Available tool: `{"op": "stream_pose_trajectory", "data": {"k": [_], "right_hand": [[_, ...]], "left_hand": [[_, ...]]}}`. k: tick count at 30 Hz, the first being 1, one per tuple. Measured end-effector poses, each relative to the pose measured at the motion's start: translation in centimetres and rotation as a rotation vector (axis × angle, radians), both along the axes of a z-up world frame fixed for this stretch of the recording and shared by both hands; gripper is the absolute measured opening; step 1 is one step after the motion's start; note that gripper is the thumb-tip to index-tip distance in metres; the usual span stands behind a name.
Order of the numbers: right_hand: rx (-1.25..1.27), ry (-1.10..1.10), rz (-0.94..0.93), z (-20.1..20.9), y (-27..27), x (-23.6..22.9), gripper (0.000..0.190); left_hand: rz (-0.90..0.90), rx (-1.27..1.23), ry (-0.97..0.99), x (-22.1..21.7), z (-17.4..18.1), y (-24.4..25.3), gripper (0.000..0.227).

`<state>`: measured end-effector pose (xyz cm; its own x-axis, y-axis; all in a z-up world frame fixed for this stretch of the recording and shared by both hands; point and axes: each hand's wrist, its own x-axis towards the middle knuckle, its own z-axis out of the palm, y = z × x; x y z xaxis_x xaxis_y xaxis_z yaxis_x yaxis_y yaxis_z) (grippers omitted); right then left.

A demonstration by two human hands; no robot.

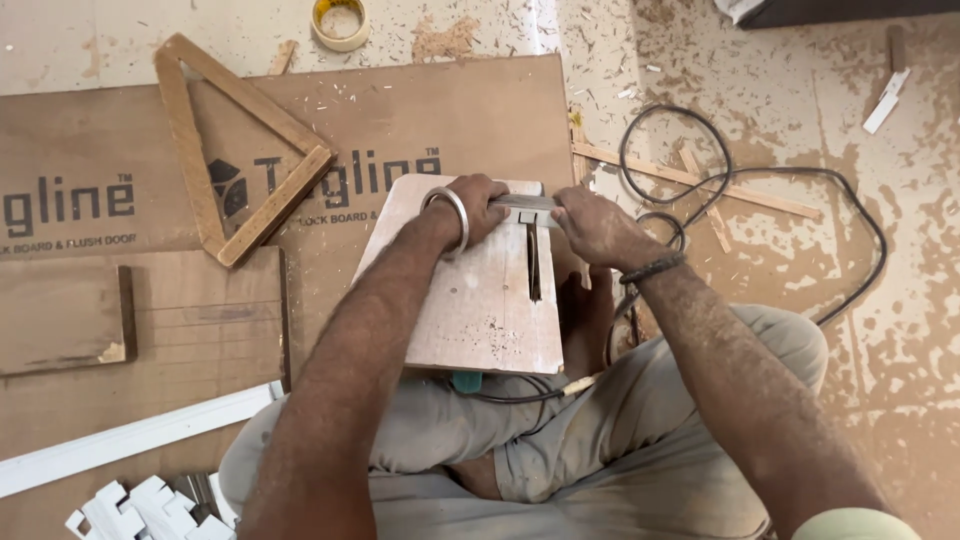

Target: Cutting white laminate or plastic strips using a small electric cutter tool on a workshop floor.

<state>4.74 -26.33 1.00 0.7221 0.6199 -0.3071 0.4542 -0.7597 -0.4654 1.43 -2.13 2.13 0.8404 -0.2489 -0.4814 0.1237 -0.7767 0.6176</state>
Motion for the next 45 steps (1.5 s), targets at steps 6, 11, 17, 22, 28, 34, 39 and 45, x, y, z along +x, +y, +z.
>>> {"op": "stream_pose_trajectory", "data": {"k": [6, 11, 17, 22, 28, 34, 39, 45], "right_hand": [[-0.039, 0.014, 0.034, 0.9, -0.6, -1.1, 0.034], [-0.067, 0.026, 0.028, 2.4, -0.3, -2.4, 0.034], [-0.051, 0.008, 0.032, 2.4, -1.9, -3.6, 0.036], [0.025, -0.054, 0.03, 2.0, -2.3, -4.5, 0.034], [-0.051, 0.01, -0.028, 3.8, -1.7, -5.3, 0.034], [-0.05, 0.0, -0.018, 4.9, -1.8, -6.6, 0.032], [0.105, -0.132, 0.016, 5.9, -2.2, -8.6, 0.03], [0.011, -0.064, -0.054, 8.9, -1.7, -11.5, 0.031]], "left_hand": [[0.017, -0.065, 0.033, -0.9, 0.4, 0.0, 0.032], [-0.01, -0.032, 0.033, -1.8, 1.8, -0.6, 0.03], [-0.061, -0.025, 0.013, -2.3, 2.1, -0.9, 0.032], [-0.08, -0.036, 0.005, -2.7, 2.2, -1.0, 0.034], [-0.115, -0.051, -0.035, -2.6, 1.4, -0.8, 0.036], [-0.118, -0.066, 0.006, -3.2, 2.4, -0.7, 0.034], [-0.16, -0.063, 0.024, -4.4, 3.7, -0.5, 0.031], [-0.278, -0.029, -0.037, -7.3, 5.8, -0.6, 0.031]]}}
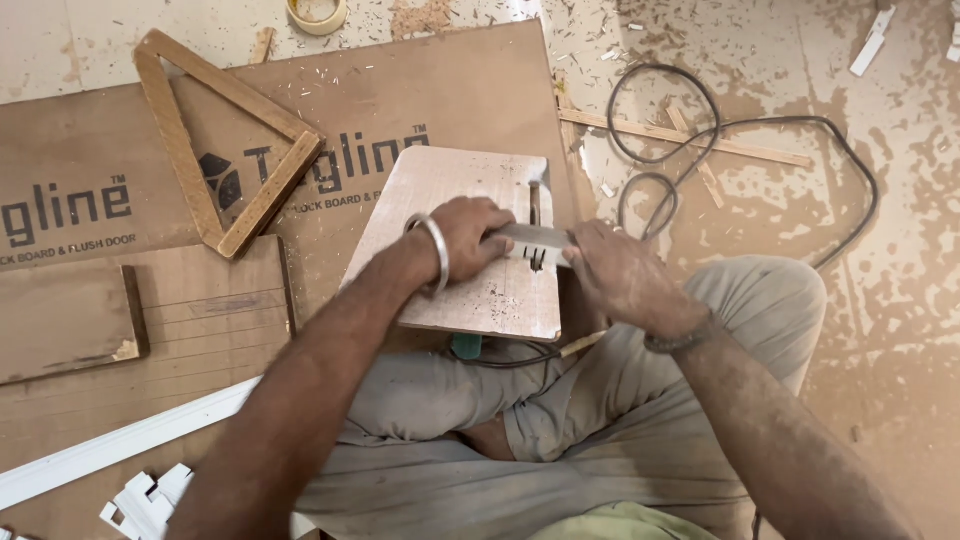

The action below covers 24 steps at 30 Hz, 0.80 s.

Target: Cutting white laminate or plastic strips using a small electric cutter tool on a workshop floor.

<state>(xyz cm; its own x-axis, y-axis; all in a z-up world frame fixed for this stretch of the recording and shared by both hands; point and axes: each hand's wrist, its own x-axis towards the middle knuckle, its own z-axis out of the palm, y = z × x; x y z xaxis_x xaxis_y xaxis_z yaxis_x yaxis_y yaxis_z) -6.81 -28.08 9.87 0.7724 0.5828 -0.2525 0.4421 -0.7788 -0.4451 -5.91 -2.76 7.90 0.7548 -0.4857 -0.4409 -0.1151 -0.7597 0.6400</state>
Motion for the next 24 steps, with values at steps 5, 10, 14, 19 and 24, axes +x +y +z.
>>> {"op": "stream_pose_trajectory", "data": {"k": [5, 10, 14, 19, 24], "right_hand": [[-0.126, 0.117, -0.077, 3.2, 1.9, 1.1, 0.038], [-0.264, 0.257, -0.184, -0.8, 2.4, 7.2, 0.039], [-0.212, 0.221, -0.168, -6.7, 0.3, 9.5, 0.037], [0.013, -0.002, 0.02, -8.4, -0.3, 8.5, 0.037], [-0.021, 0.045, 0.02, -7.4, 0.1, 8.4, 0.037]], "left_hand": [[0.025, -0.001, -0.028, -0.1, 1.1, -0.2, 0.03], [0.084, 0.019, -0.051, 6.9, -4.3, -1.3, 0.031], [0.109, 0.035, 0.002, 9.1, -8.5, -1.9, 0.03], [0.142, 0.007, 0.05, 8.1, -8.0, -0.5, 0.033], [0.095, 0.027, -0.06, 7.5, -6.8, -0.2, 0.035]]}}
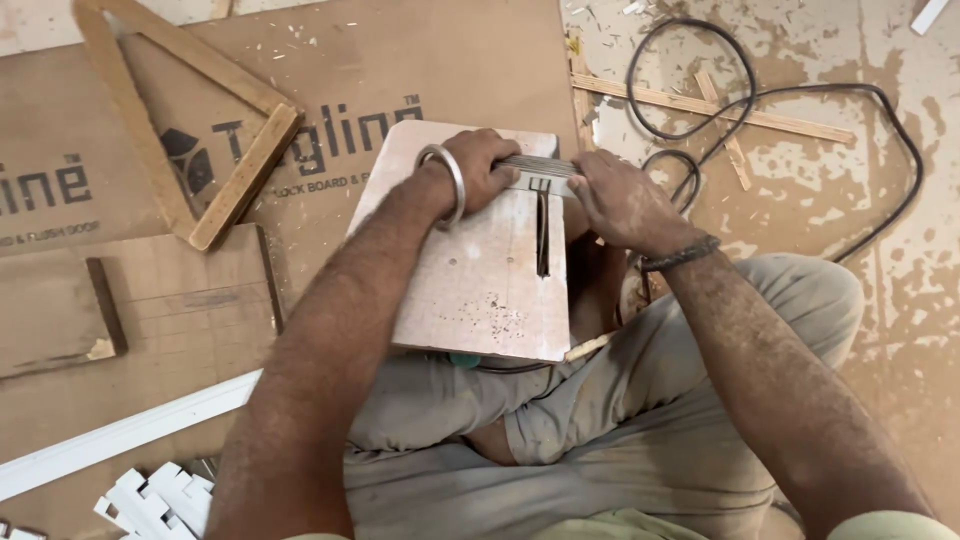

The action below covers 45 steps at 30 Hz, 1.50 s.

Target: Cutting white laminate or plastic strips using a small electric cutter tool on a workshop floor.

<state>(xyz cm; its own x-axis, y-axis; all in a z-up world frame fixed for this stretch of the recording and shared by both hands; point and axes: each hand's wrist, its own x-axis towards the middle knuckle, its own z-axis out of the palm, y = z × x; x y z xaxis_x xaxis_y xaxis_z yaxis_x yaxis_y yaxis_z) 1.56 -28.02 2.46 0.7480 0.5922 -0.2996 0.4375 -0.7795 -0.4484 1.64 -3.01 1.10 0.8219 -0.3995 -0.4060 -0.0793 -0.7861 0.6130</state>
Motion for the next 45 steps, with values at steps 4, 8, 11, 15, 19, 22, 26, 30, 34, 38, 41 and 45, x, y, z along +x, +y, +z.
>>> {"op": "stream_pose_trajectory", "data": {"k": [4, 8, 11, 15, 19, 22, 26, 30, 34, 38, 41, 45], "right_hand": [[-0.003, -0.028, 0.017, -0.3, -0.5, -0.5, 0.038], [-0.044, -0.058, 0.033, -0.1, -0.6, -0.5, 0.036], [-0.012, -0.083, 0.033, 0.2, -0.4, -0.9, 0.036], [0.023, -0.113, 0.037, 0.3, -0.5, -1.2, 0.035], [0.019, -0.086, 0.02, 0.9, -0.1, -1.7, 0.033], [0.009, -0.069, 0.012, 1.6, 0.3, -1.8, 0.032], [0.017, -0.059, -0.001, 2.7, 0.7, -2.3, 0.031], [0.036, -0.079, 0.013, 3.0, 1.0, -2.4, 0.031], [-0.076, -0.004, -0.024, 3.6, 1.5, -2.6, 0.03], [-0.038, -0.068, 0.0, 3.3, 0.9, -3.0, 0.029], [0.001, -0.094, 0.019, 3.5, 1.0, -3.2, 0.028], [0.031, -0.111, 0.027, 3.9, 0.9, -3.6, 0.027]], "left_hand": [[0.078, -0.018, 0.155, -0.4, 2.0, -0.2, 0.037], [0.077, -0.051, 0.091, -0.5, 0.0, -0.2, 0.038], [0.056, -0.038, 0.124, -0.8, 1.7, 0.0, 0.035], [0.053, -0.049, 0.081, -1.1, 0.5, 0.1, 0.035], [0.068, -0.055, 0.084, -1.4, 0.8, 0.4, 0.036], [0.059, -0.047, 0.083, -1.6, 1.1, 0.4, 0.034], [0.06, -0.033, 0.112, -2.1, 1.9, 0.6, 0.033], [0.061, -0.026, 0.112, -2.4, 2.1, 0.5, 0.032], [0.109, -0.031, 0.202, -2.8, 2.6, 0.4, 0.033], [0.066, -0.029, 0.122, -3.0, 2.7, 0.7, 0.033], [0.073, -0.036, 0.149, -3.3, 3.3, 0.8, 0.034], [0.067, -0.03, 0.139, -3.6, 3.5, 0.9, 0.035]]}}
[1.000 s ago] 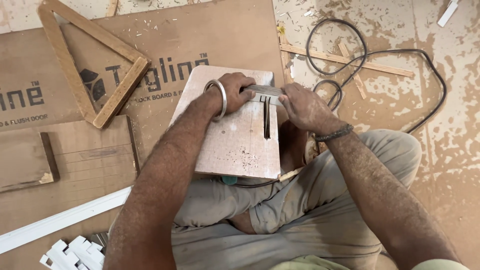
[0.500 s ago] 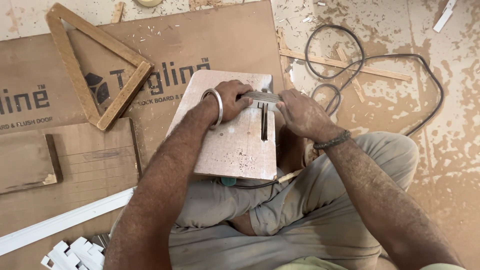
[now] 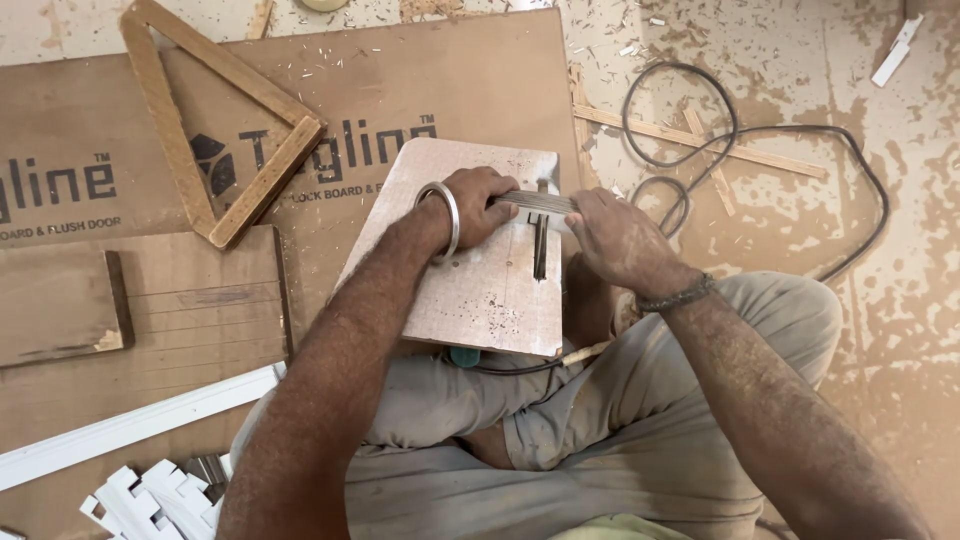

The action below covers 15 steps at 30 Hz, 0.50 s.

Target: Cutting white laminate or plastic strips using a small electric cutter tool on a workshop floor.

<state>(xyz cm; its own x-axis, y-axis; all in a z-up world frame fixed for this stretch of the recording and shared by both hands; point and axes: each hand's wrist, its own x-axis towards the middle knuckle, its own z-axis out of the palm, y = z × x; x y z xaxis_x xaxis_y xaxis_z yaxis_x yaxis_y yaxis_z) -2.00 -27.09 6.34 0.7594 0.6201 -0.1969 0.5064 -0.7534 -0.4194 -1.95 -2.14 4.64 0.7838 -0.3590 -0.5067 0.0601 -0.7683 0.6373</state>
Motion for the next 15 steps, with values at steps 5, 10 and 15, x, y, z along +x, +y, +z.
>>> {"op": "stream_pose_trajectory", "data": {"k": [5, 10, 15], "right_hand": [[0.001, -0.008, -0.021, 0.2, -0.1, -0.6, 0.026], [-0.005, -0.001, -0.027, 1.1, -0.3, -1.4, 0.025], [0.04, -0.026, -0.006, 1.5, -0.8, -2.7, 0.026]], "left_hand": [[-0.02, 0.001, 0.003, -0.3, 0.4, -0.1, 0.038], [-0.028, -0.01, -0.015, -0.6, 0.3, -0.3, 0.04], [-0.093, 0.009, -0.05, -1.3, 0.8, -0.6, 0.04]]}}
